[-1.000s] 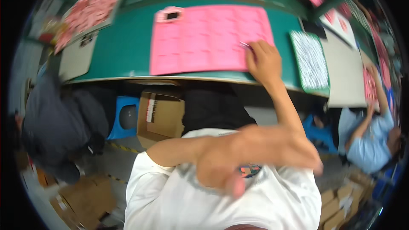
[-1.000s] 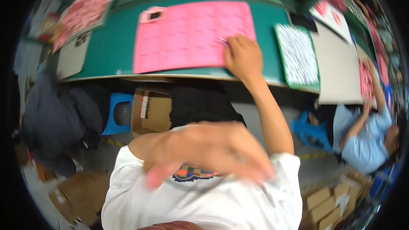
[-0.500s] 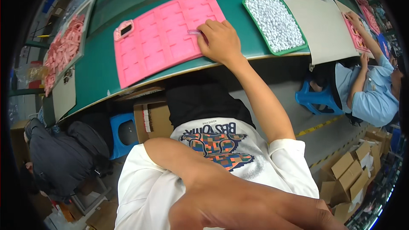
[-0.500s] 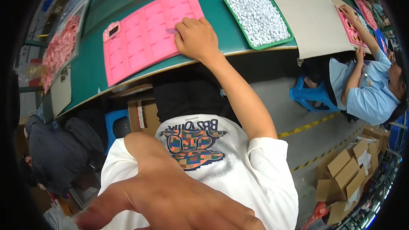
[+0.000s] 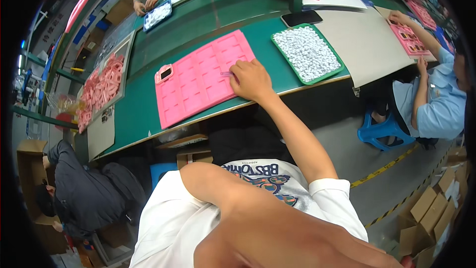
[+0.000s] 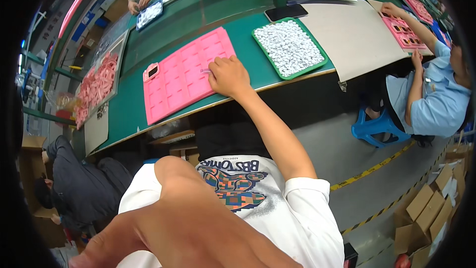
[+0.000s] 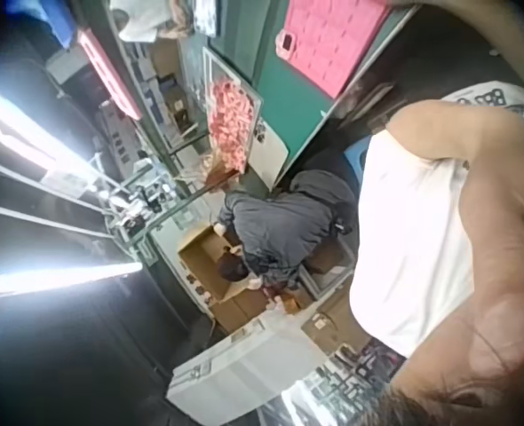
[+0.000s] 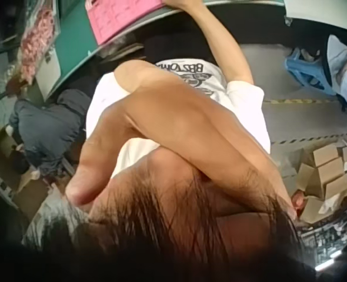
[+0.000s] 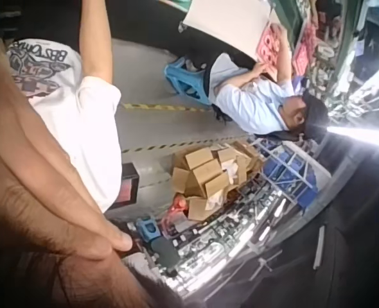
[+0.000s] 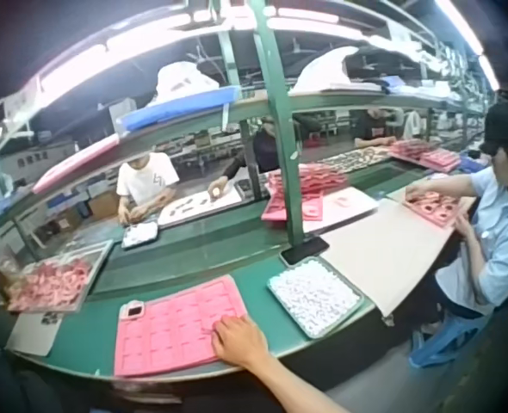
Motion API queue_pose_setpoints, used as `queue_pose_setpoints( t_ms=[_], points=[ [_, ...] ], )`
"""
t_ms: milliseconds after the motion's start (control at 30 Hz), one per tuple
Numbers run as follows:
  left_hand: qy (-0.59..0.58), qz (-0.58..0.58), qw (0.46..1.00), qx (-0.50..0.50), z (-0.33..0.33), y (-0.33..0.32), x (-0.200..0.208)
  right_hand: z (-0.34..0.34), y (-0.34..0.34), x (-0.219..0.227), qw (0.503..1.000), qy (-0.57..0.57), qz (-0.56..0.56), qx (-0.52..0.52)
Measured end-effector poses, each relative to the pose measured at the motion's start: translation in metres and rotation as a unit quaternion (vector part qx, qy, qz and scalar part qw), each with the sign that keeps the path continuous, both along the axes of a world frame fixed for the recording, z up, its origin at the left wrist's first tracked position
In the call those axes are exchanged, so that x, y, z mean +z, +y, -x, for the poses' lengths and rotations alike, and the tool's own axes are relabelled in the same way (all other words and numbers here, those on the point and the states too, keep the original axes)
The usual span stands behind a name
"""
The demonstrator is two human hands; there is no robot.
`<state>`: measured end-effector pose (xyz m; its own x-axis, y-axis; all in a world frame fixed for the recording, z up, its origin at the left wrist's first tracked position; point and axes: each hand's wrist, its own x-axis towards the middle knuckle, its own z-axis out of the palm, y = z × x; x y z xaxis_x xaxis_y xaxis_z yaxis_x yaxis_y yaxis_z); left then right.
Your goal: The recorder is assembling small electronic components into handheld devices at a production station.
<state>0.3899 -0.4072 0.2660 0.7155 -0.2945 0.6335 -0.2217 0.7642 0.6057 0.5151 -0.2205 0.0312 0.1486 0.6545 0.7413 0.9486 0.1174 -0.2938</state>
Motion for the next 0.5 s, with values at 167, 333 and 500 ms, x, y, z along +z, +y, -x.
queue_pose_setpoints(
  t_ms=[167,333,500],
  points=[
    [0.026,0.001,0.998,-0.048,-0.008,-0.019,-0.003,0.002,-0.003,-0.005,1.0,0.011,-0.007,0.002],
    [0.059,0.027,0.993,-0.1,-0.01,-0.037,-0.012,-0.001,0.002,-0.017,1.0,0.009,-0.022,-0.007],
    [0.082,0.079,0.983,-0.143,0.0,-0.056,-0.025,-0.002,0.005,-0.019,1.0,-0.007,-0.006,-0.009]
  ],
)
